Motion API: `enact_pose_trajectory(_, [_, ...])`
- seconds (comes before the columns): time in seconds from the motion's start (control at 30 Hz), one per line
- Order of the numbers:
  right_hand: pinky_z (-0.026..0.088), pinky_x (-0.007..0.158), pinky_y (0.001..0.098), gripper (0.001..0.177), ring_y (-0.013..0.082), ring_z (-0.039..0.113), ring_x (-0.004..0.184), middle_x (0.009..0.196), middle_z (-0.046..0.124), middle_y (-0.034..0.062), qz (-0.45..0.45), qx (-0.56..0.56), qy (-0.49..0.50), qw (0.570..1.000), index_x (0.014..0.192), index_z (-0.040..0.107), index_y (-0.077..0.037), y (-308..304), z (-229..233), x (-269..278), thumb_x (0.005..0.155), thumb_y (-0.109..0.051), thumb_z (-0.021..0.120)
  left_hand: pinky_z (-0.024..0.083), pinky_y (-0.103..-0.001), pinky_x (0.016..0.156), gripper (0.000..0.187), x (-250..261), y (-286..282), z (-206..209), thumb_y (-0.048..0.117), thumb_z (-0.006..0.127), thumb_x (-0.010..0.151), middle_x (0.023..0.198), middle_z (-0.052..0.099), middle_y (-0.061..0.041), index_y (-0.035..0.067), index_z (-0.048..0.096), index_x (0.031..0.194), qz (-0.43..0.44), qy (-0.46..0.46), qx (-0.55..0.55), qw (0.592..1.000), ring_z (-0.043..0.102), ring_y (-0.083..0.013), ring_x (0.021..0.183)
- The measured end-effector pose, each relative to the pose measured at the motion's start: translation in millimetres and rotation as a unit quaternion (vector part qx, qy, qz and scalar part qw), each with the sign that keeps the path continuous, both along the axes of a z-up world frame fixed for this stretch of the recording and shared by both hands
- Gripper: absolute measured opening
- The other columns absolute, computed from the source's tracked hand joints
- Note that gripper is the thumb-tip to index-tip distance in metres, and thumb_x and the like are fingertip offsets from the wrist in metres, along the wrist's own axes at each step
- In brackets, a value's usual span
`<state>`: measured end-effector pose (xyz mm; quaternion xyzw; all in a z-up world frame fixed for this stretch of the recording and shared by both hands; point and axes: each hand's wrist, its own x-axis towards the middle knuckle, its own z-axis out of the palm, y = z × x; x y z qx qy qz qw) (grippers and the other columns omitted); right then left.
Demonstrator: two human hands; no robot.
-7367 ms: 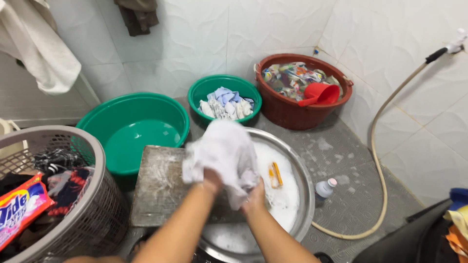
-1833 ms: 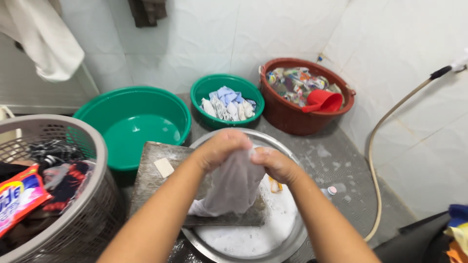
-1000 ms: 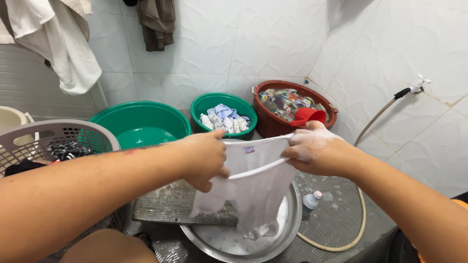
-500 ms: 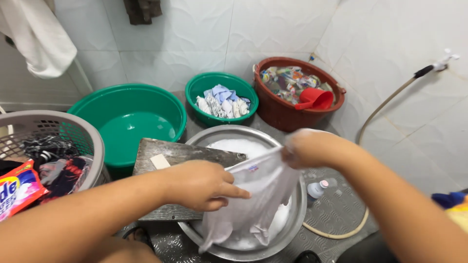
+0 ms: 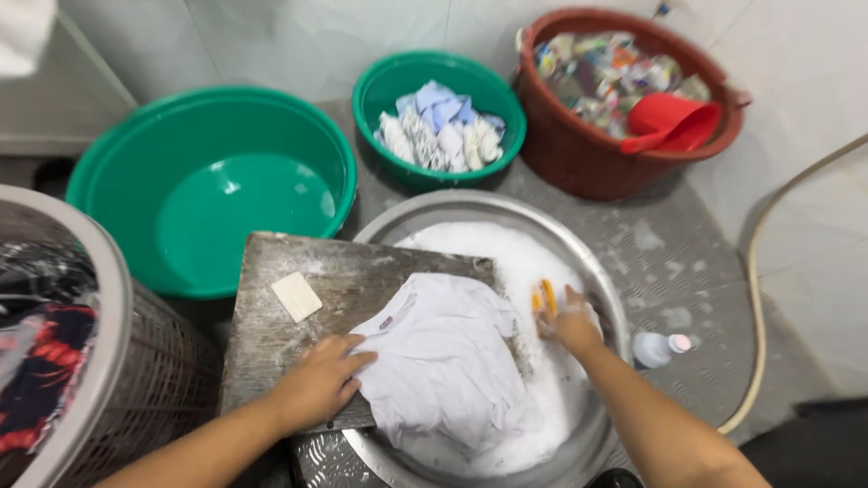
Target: The person washes clothes by scrubbing garments on a wooden board with a brush and lathering them by hand over a basin of soapy water.
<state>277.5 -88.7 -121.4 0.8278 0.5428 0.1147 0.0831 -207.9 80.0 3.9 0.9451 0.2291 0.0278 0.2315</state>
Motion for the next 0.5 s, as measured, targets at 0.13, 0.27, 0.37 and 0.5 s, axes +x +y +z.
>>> enact_pose_trajectory(0.13, [0.047, 0.098, 0.0496, 0.082, 0.0472, 0.059, 0.117, 0.124, 0.06, 0.0334, -0.118, 0.212, 0.358, 0.902, 0.138, 0.049, 0.009, -14.8, -13.9, -23.7, 0.074, -0.031, 0.083, 0.041, -0.047, 0.102, 0.029, 10.0, -3.2, 12.6, 0.02, 0.063, 0.09, 0.124, 0.064, -0.004, 0.019, 0.069, 0.118, 0.07, 0.008, 0.031, 0.997, 0.053, -0.0287, 0.121])
enact_pose_trajectory(0.27, [0.051, 0.101, 0.0439, 0.066, 0.0378, 0.064, 0.116, 0.123, 0.067, 0.0239, -0.149, 0.192, 0.417, 0.876, 0.132, 0.059, -0.001, 13.1, 24.5, -82.0, 0.074, -0.027, 0.078, 0.043, -0.048, 0.094, 0.022, 21.7, 12.8, 20.9, 0.019, 0.065, 0.088, 0.105, 0.073, -0.004, 0.019, 0.073, 0.108, 0.148, 0.025, 0.002, 0.989, 0.059, -0.0293, 0.106])
enact_pose_trajectory(0.37, [0.05, 0.101, 0.0442, 0.058, 0.0351, 0.063, 0.118, 0.126, 0.066, 0.0203, 0.008, 0.179, 0.461, 0.869, 0.13, 0.062, -0.006, 33.2, 56.9, -153.1, 0.076, -0.022, 0.074, 0.046, -0.048, 0.087, 0.021, 17.5, 20.2, 20.2, 0.019, 0.068, 0.083, 0.095, 0.074, -0.007, 0.013, 0.072, 0.102, 0.169, -0.058, -0.02, 0.984, 0.063, -0.031, 0.097])
enact_pose_trajectory(0.5, [0.03, 0.113, 0.0463, 0.086, 0.0436, 0.035, 0.142, 0.154, 0.036, 0.0288, 0.197, 0.106, 0.515, 0.827, 0.152, 0.04, -0.001, 49.7, 100.8, -261.8, 0.074, -0.013, 0.072, 0.047, -0.047, 0.086, 0.012, 11.9, 24.3, 11.9, 0.023, 0.067, 0.084, 0.089, 0.074, -0.006, 0.015, 0.071, 0.092, 0.179, -0.021, -0.007, 0.984, 0.064, -0.0307, 0.094])
